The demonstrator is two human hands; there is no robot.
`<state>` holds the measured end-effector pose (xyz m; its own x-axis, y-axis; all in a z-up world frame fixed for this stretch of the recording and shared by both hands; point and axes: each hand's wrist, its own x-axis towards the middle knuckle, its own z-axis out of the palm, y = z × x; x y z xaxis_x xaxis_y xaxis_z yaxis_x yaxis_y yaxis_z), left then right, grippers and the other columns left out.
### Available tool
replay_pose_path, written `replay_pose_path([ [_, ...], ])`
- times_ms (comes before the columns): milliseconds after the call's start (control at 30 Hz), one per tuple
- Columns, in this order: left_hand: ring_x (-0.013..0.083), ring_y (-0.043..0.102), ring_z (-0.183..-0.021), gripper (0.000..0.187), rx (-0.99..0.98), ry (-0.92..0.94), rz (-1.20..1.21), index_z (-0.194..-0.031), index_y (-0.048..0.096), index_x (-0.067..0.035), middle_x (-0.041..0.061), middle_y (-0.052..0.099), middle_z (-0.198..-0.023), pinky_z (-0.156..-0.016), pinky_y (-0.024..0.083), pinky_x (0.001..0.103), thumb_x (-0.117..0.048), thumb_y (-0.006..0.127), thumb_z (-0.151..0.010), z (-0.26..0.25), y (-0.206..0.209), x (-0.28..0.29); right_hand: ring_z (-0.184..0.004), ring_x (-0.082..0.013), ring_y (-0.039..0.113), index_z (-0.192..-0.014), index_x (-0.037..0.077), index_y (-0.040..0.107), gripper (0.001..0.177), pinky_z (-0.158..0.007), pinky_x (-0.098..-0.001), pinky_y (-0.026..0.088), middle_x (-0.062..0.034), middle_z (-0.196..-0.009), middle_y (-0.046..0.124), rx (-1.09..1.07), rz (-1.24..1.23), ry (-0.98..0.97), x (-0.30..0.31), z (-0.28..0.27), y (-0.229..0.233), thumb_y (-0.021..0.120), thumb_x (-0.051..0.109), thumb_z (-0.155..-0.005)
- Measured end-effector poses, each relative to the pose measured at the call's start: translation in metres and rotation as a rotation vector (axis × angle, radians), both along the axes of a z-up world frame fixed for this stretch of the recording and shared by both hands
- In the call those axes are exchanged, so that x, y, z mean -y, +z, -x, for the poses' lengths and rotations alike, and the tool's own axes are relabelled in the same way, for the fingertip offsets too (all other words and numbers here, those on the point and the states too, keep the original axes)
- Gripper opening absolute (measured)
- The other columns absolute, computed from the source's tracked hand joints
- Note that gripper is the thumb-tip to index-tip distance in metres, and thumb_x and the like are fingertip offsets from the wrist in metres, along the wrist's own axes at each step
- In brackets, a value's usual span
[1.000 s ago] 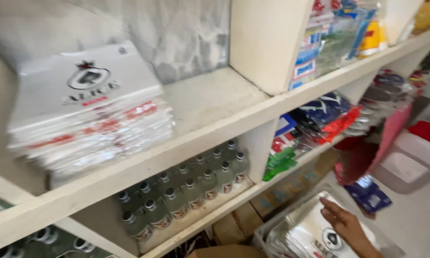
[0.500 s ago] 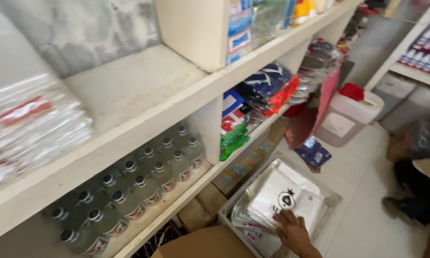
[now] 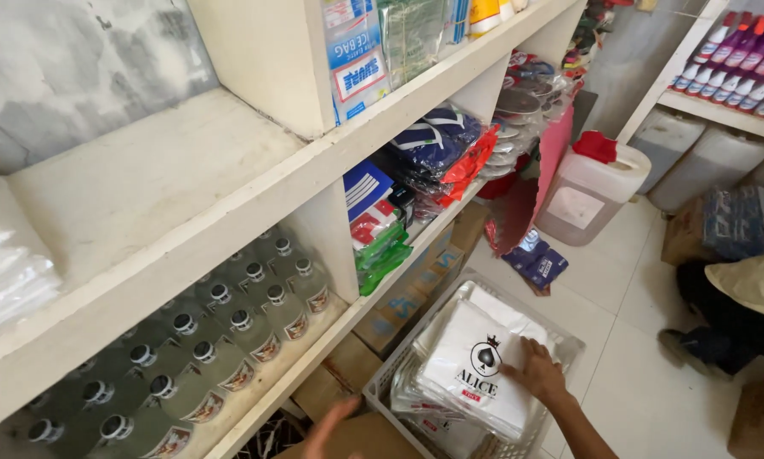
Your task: The person repeatedly picks up stacks of white plastic bags from a crate on the floor and places them onto a shelf. The person arranges the bags neatly on the shelf next to rows of glass bottles.
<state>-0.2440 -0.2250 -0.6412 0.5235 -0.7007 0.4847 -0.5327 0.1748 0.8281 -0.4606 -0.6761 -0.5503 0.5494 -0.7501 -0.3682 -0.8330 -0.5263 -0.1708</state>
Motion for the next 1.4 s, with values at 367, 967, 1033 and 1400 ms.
replay_pose_path([
  [367, 0.0326, 0.038, -0.152, 0.081, -1.560, 0.176, -0.486, -0.164, 0.018, -0.026, 0.006, 0.034, -0.168, -0.120, 0.034, 0.053, -0.053, 0.054, -0.097, 0.083, -0.021, 0.179, -0.137, -0.0350, 0.047, -0.144, 0.020, 0.053, 0.085, -0.108, -0.0567, 0.038, -0.0147, -0.151, 0.045, 0.221, 0.117, 0.459, -0.081, -0.012, 0.020, 0.077, 0.062, -0.074],
  [967, 0.0357, 0.047, -0.144, 0.084, -1.726, 0.157, -0.205, -0.162, 0.028, -0.019, 0.008, 0.046, -0.162, -0.116, 0.033, 0.053, -0.063, 0.048, -0.094, 0.090, -0.037, 0.191, -0.109, -0.0435, 0.064, -0.109, 0.000, 0.059, 0.028, -0.089, -0.0606, 0.045, -0.0252, -0.116, 0.062, 0.375, 0.390, 0.682, -0.108, -0.007, -0.053, 0.063, 0.013, -0.085],
  [1033, 0.0363, 0.050, -0.141, 0.085, -1.750, 0.138, -0.171, -0.162, 0.030, -0.018, 0.008, 0.048, -0.159, -0.115, 0.035, 0.052, -0.063, 0.049, -0.093, 0.089, -0.023, 0.188, -0.105, -0.0417, 0.067, -0.108, -0.001, 0.059, 0.025, -0.087, -0.0571, 0.048, -0.0233, -0.114, 0.064, 0.562, 0.339, 0.642, -0.106, 0.001, -0.039, 0.064, 0.008, -0.085],
  [1400, 0.0249, 0.074, -0.108, 0.060, -1.460, -0.150, -0.300, -0.146, 0.051, -0.010, 0.012, 0.075, -0.124, -0.093, 0.061, 0.041, -0.005, 0.066, -0.088, 0.087, 0.059, 0.186, -0.128, -0.0327, 0.060, -0.116, 0.016, 0.073, 0.038, -0.101, -0.0639, 0.040, -0.0092, -0.133, 0.064, 0.619, 0.119, 0.770, -0.123, 0.075, -0.066, 0.084, 0.023, -0.081],
])
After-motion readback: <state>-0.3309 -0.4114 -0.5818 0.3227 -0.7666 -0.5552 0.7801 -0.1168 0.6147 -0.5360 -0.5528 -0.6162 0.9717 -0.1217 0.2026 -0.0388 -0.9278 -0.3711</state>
